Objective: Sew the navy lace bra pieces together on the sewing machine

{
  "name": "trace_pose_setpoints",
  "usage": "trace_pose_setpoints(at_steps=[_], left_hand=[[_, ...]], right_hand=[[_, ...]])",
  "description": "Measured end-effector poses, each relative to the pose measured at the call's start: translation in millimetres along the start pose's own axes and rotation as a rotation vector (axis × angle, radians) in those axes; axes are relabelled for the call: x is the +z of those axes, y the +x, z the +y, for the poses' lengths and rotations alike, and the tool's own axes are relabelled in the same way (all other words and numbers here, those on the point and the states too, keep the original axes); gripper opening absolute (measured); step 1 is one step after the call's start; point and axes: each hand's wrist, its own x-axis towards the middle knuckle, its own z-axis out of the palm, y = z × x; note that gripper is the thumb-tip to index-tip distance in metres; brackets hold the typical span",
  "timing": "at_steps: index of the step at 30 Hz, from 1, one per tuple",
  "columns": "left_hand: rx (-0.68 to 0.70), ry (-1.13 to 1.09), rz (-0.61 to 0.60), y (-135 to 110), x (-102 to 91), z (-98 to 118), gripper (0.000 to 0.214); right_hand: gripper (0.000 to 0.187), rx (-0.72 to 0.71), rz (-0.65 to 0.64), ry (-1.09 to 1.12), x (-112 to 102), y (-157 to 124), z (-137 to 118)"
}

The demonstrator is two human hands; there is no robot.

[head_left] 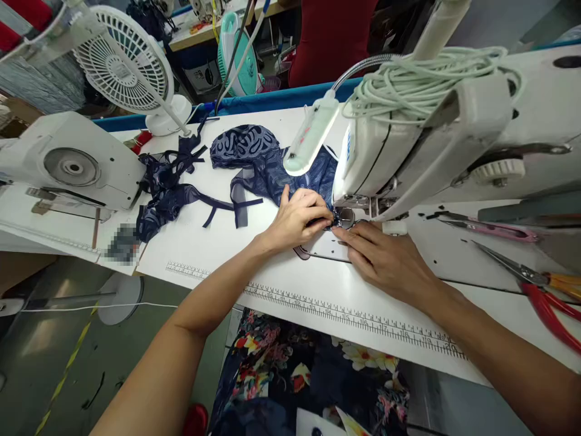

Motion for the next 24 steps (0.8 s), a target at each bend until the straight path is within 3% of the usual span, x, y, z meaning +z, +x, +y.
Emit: trace_pose_setpoints(at_steps=[16,24], left_hand=[[0.002,-0.059,0.024,-0.2,0.7,-2.3,0.01],[0.272,0.309,0.06,-4.0,1.6,-0.1,0.022]], right_hand=[[0.032,0.034,-0.004,0.026,3.7,-1.8,0.9],[0.033,0.097,-0.01,0.041,-1.8,-2.7,1.3]])
